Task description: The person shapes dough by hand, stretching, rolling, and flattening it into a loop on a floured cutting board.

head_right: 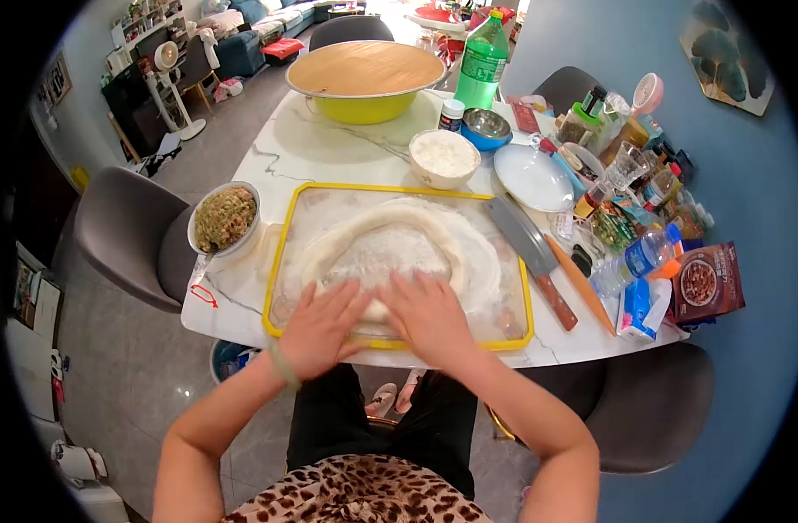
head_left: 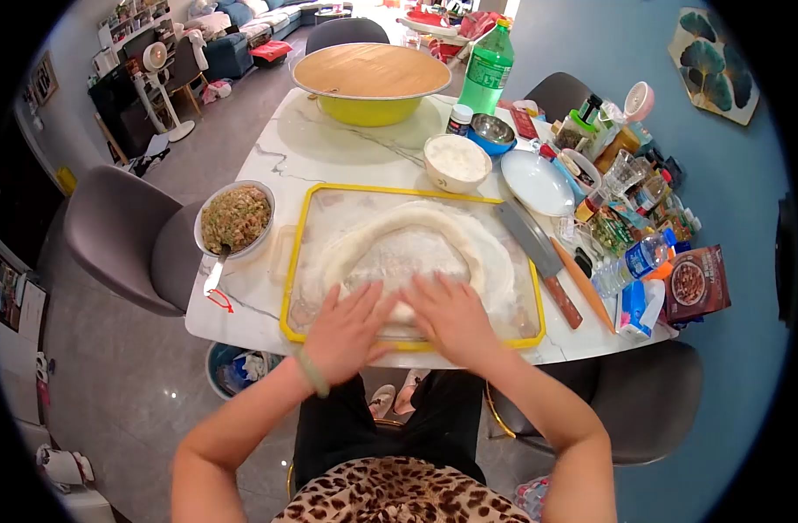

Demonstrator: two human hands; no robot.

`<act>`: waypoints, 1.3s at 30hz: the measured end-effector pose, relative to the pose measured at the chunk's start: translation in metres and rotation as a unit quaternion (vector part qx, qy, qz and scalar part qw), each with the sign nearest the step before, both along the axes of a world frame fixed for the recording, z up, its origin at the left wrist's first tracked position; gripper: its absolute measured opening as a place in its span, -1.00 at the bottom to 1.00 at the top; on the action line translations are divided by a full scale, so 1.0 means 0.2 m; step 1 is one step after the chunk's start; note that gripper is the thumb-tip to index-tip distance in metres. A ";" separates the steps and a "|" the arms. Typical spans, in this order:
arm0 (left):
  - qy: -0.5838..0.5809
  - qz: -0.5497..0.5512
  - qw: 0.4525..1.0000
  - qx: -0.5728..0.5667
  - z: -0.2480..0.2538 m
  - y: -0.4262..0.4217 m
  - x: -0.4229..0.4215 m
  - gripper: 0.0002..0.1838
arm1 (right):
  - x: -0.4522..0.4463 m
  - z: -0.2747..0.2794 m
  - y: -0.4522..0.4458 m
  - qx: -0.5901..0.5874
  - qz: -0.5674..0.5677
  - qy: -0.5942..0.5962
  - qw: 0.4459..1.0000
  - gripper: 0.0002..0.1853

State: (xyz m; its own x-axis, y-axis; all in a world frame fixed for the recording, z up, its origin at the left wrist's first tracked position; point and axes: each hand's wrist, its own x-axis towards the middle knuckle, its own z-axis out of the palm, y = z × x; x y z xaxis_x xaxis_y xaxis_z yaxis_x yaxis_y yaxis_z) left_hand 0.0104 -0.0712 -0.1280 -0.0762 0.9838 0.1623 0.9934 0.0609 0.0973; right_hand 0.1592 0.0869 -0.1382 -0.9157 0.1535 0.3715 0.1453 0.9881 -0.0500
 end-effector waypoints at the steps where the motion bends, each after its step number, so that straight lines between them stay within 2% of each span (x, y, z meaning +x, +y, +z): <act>1: 0.002 -0.002 1.000 -0.001 -0.01 0.07 -0.03 -0.28 | -0.08 -0.03 0.06 0.014 -0.020 0.012 1.000 -0.61; 3: 0.011 0.064 0.997 0.034 -0.01 0.20 -0.09 -0.32 | -0.25 -0.09 0.19 0.049 -0.051 0.034 0.997 -0.62; 5: 0.016 0.059 0.998 0.035 -0.02 0.26 -0.14 -0.34 | -0.33 -0.09 0.25 0.034 -0.080 0.073 0.994 -0.62; 6: 0.015 0.059 0.997 0.038 0.00 0.26 -0.14 -0.35 | -0.30 -0.09 0.24 0.033 -0.081 0.073 0.993 -0.62; 8: -0.003 0.030 0.999 0.016 0.00 0.15 -0.11 -0.35 | -0.22 -0.12 0.23 -0.040 -0.003 0.035 0.999 -0.62; 11: 0.002 -0.007 1.000 -0.006 0.05 -0.09 -0.02 -0.35 | 0.04 -0.02 0.04 -0.015 0.044 0.007 0.999 -0.62; 14: 0.026 -0.005 1.000 0.000 0.06 -0.09 -0.03 -0.34 | 0.08 -0.01 -0.01 0.000 0.014 0.016 1.000 -0.61; 16: 0.029 0.003 1.000 0.006 0.02 -0.02 -0.07 -0.33 | -0.04 -0.04 0.08 0.038 -0.004 0.027 0.999 -0.63; 18: 0.017 0.045 0.994 0.097 -0.04 0.12 -0.13 -0.35 | -0.20 -0.08 0.19 0.077 -0.024 0.041 0.996 -0.65; 21: -0.027 0.050 0.998 0.037 0.03 0.25 -0.11 -0.44 | -0.35 -0.05 0.33 0.016 -0.055 0.074 0.996 -0.72; 23: -0.043 0.015 0.997 0.065 0.00 0.27 -0.05 -0.49 | -0.33 -0.03 0.40 -0.071 0.040 -0.037 0.996 -0.76; 24: -0.063 -0.016 0.993 0.096 -0.02 0.27 -0.03 -0.54 | -0.30 -0.01 0.44 -0.072 0.040 -0.041 0.996 -0.76; 27: -0.084 -0.018 0.988 0.126 -0.08 0.30 -0.03 -0.63 | -0.13 0.03 0.52 -0.025 0.059 -0.086 0.994 -0.76; 29: -0.087 -0.026 0.993 0.082 -0.05 0.25 -0.09 -0.67 | 0.01 0.06 0.54 0.096 -0.031 -0.026 0.995 -0.76; 33: -0.101 -0.030 0.994 -0.025 0.09 0.10 -0.25 -0.72 | 0.19 0.10 0.52 0.070 -0.095 -0.102 0.988 -0.76; 36: -0.080 -0.031 0.996 0.006 0.10 0.05 -0.24 -0.67 | 0.24 0.11 0.39 0.092 -0.087 -0.050 0.991 -0.79; 38: -0.076 -0.028 0.997 0.014 0.13 0.04 -0.14 -0.59 | 0.18 0.12 0.25 0.101 -0.073 -0.119 0.985 -0.82; 39: -0.075 -0.021 0.997 0.024 0.13 0.04 -0.08 -0.51 | 0.13 0.08 0.19 0.059 -0.034 -0.051 0.996 -0.81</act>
State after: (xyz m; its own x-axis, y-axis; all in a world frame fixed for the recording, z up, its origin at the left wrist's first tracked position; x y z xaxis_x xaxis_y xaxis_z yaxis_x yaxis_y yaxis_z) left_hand -0.0050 -0.0629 -0.1026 -0.0626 0.9781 0.1983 0.9690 0.0121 0.2466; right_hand 0.1862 0.1255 -0.1220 -0.9383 0.1779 0.2967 0.2114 0.9737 0.0847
